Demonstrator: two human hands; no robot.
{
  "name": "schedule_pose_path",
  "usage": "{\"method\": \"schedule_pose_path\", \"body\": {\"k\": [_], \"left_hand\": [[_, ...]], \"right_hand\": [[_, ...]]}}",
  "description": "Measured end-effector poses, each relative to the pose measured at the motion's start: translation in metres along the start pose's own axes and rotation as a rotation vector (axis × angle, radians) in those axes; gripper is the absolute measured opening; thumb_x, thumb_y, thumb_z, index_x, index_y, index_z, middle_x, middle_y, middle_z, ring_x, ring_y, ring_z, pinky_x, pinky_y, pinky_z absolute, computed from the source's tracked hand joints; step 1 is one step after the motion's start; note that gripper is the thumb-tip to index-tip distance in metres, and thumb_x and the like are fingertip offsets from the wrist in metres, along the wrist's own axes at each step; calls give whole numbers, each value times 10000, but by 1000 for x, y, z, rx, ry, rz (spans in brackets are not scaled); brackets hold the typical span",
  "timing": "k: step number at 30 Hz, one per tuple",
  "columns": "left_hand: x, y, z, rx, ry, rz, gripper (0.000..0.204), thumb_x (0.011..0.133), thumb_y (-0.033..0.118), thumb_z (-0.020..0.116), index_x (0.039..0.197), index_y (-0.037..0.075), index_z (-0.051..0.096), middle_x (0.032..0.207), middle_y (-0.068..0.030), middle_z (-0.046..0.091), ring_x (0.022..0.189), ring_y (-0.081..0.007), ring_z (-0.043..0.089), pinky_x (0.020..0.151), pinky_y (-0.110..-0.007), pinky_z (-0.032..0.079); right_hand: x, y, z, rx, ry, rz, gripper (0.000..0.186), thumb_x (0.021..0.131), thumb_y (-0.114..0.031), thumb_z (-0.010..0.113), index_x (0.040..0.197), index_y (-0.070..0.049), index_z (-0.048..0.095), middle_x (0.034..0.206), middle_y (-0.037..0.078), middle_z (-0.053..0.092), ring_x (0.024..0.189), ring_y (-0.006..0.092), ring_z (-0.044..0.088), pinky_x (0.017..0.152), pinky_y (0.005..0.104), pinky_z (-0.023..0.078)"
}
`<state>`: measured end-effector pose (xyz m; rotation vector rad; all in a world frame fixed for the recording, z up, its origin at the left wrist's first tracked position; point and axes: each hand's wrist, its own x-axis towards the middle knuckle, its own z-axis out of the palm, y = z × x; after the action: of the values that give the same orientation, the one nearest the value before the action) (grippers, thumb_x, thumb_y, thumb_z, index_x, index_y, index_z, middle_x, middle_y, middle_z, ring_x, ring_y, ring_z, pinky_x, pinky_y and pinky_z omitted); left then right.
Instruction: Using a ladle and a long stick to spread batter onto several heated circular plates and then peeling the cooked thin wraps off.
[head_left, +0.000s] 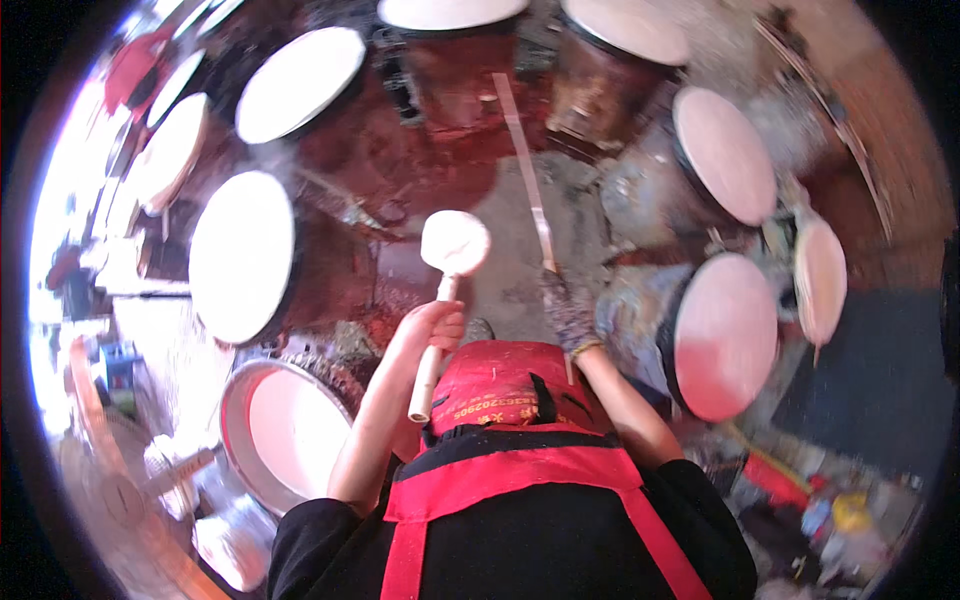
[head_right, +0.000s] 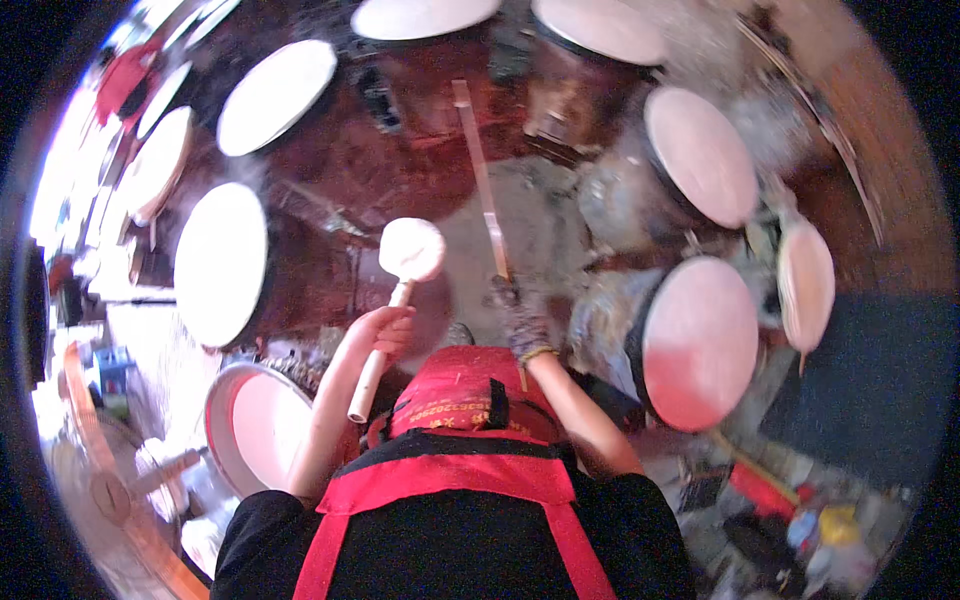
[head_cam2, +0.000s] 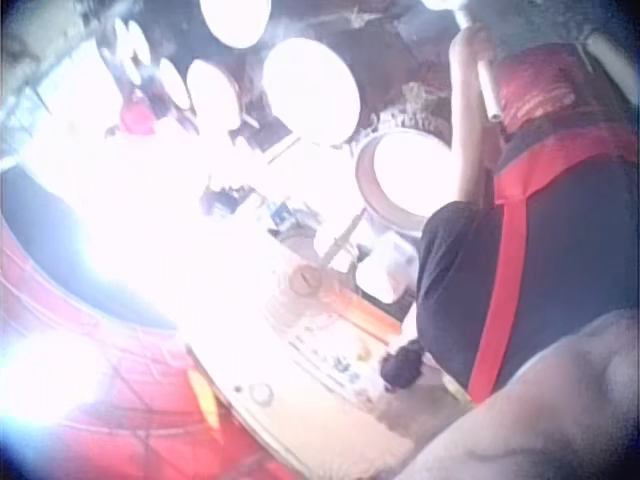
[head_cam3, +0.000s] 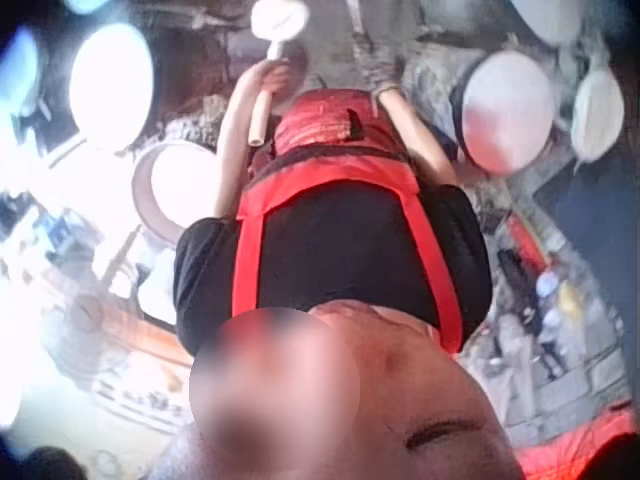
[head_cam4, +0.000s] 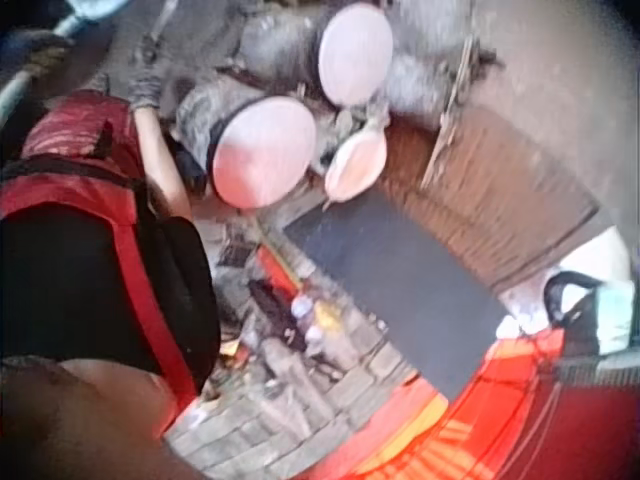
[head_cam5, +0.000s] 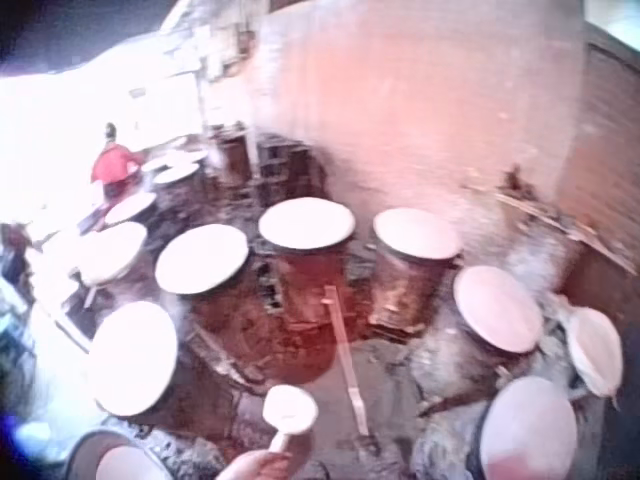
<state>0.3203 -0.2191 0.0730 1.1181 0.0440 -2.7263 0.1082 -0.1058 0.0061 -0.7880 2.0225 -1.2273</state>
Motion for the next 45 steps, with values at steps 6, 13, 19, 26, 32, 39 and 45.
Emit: {"method": "schedule_pose_path", "body": {"k": [6, 13, 19, 26, 32, 39, 45], "left_hand": [[-24, 47, -4, -156, 8, 169, 99, 857, 34, 455, 937, 11, 400, 643, 11, 358, 458, -30, 316, 339, -151, 241], [-20, 119, -5, -326, -10, 389, 72, 871, 45, 450, 923, 21, 406, 618, 21, 351, 443, -29, 306, 339, -153, 240], [-21, 184, 25, -555, -22, 583, 105, 890, 67, 427, 966, -7, 424, 650, 0, 358, 461, -36, 305, 341, -153, 241], [-28, 223, 103, -845, 38, 886, 147, 911, 73, 405, 1016, -28, 412, 670, -13, 365, 454, -37, 309, 321, -150, 269], [-28, 247, 132, -1040, 41, 1078, 171, 914, 70, 393, 1040, -45, 393, 703, -33, 369, 460, -44, 320, 320, -155, 289], [-19, 249, 135, -1157, 37, 1186, 182, 910, 61, 387, 1049, -56, 385, 710, -33, 361, 462, -44, 323, 326, -161, 300], [-18, 250, 147, -1168, 78, 1265, 207, 909, 63, 386, 1073, -63, 376, 713, -32, 362, 458, -41, 320, 323, -159, 301]], "right_hand": [[70, -21, 27, -238, -93, 80, 320, 841, -342, 564, 873, -26, 599, 643, 134, 547, 605, 220, 534, 576, 354, 428], [207, -77, 103, -508, -316, -164, 296, 825, -325, 540, 911, -47, 589, 828, 218, 593, 812, 404, 563, 683, 436, 454], [336, -166, 219, -596, -554, -648, 230, 808, -273, 551, 895, -60, 562, 831, 189, 596, 825, 375, 567, 681, 456, 461], [401, -256, 344, -775, -796, -1297, 284, 788, -351, 561, 919, -101, 531, 864, 121, 557, 737, 295, 605, 588, 417, 481], [466, -266, 386, -771, -951, -1469, 264, 733, -276, 602, 923, -112, 522, 860, 103, 545, 720, 292, 603, 558, 412, 481], [510, -250, 375, -687, -1049, -1582, 354, 681, -272, 650, 978, -137, 512, 887, 104, 524, 725, 284, 596, 571, 407, 475], [537, -251, 374, -712, -1085, -1753, 249, 721, -263, 585, 917, -130, 511, 799, 89, 540, 684, 266, 596, 528, 406, 468]]}}
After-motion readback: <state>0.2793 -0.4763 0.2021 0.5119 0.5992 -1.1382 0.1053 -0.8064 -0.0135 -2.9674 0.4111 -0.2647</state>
